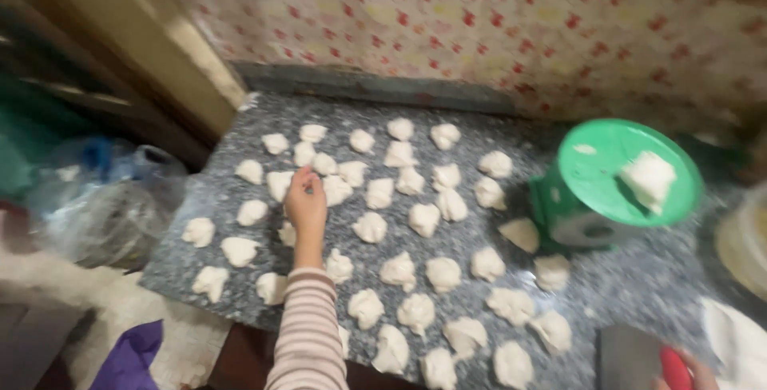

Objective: Dividing a large mass of dough into smaller, weighed portions using a dough scraper and a kitchen scale.

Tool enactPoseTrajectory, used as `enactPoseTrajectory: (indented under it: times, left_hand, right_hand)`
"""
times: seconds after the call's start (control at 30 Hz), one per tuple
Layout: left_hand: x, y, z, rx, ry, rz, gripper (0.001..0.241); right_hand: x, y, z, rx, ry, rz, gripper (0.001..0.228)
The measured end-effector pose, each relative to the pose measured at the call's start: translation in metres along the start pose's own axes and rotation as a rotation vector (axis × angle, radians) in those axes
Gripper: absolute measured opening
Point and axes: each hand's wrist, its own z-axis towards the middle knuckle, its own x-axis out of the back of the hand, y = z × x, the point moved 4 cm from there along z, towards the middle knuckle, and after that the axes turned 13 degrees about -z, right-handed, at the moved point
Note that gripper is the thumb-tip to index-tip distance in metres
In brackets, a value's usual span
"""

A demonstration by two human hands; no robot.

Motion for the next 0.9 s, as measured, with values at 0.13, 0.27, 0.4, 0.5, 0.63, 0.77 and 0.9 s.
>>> enactPoseTrajectory:
  times: [0.13, 0.27, 0.4, 0.5, 0.63, 0.77, 0.9]
  left_hand:
    - [-0.086, 0.05, -0.116, -0.354, -0.191, -0.158, 0.015]
    - [-0.183, 0.085, -0.265, -0.282, -0.838, -0.31, 0.018]
    - [-0.218, 0.156, -0.368, -0.461, -1.318, -0.402, 0.018]
    - [-0.246, 0.155, -0.431, -0.381, -1.713, -0.031, 0.046]
    - [-0.252, 0.151, -0.463, -0.587, -1.726, -0.022, 0.039]
    - [-0.223, 0.16, -0.448, -0.545, -1.738, 0.095, 0.028]
    - [-0.219, 0.128, -0.441, -0.613, -1.567, 0.027, 0.029]
  right_hand:
    - [0.054, -0.091, -0.055, -0.155, 0.085, -0.11, 0.05]
    - [0.107, -0.128, -0.058, -0.327, 0.161, -0.203, 0.046]
    - [0.141, -0.132, -0.061, -0.495, 0.174, -0.243, 0.051]
    - [0.148, -0.122, -0.065, -0.601, 0.089, -0.391, 0.052]
    - [0.139, -0.114, -0.062, -0.594, -0.112, -0.474, 0.049]
    - [0.107, -0.1, -0.053, -0.519, -0.214, -0.457, 0.05]
    - [0.09, -0.119, -0.041, -0.57, -0.189, -0.327, 0.044]
